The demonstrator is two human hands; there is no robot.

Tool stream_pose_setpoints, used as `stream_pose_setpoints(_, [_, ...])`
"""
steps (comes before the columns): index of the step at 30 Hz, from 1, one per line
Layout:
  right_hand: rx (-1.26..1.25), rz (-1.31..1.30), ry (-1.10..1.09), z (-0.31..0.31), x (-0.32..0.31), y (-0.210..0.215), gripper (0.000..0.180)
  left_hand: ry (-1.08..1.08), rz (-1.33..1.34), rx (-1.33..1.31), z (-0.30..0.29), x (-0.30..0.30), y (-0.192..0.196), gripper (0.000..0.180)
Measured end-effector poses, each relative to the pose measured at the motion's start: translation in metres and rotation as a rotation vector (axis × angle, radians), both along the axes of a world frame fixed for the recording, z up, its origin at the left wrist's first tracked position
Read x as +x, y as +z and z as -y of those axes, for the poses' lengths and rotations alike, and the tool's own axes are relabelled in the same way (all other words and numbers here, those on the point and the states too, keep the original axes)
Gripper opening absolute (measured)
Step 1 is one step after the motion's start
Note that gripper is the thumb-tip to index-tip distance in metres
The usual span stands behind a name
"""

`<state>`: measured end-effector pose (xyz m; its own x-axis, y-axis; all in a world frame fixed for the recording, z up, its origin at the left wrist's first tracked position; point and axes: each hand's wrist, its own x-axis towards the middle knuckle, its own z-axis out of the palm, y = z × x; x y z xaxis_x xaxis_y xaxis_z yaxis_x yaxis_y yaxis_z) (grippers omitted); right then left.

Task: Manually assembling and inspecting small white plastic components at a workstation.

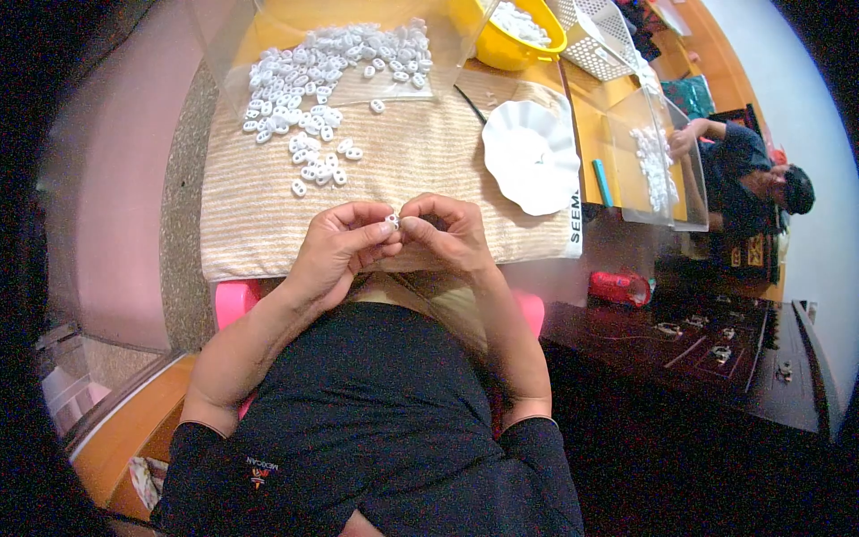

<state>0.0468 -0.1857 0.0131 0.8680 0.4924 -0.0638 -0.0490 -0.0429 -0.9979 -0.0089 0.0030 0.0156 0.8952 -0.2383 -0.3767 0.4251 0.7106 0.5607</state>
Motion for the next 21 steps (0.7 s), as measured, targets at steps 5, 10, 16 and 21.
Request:
stream_pose_setpoints(5, [-0.017,0.0,0.009,0.0004,0.0001,-0.0027,0.007,-0.008,-0.017,0.01,0.0002,-0.0006,-0.0011,0.018])
stream_pose_setpoints(10, [-0.077,0.072,0.04,0.0003,-0.0006,0.0005,0.008,-0.007,-0.006,0.032,0.0012,-0.0013,-0.0035,0.016])
stream_pose_setpoints(16, [-0.096,0.092,0.052,0.0007,-0.0002,-0.0027,0.009,0.008,-0.008,0.04,0.0018,-0.0019,-0.0032,0.017])
stream_pose_setpoints(21, [-0.138,0.051,0.045,-0.0013,-0.0031,-0.0012,0.01,0.007,0.008,0.075,0.0017,-0.0037,-0.0053,0.019])
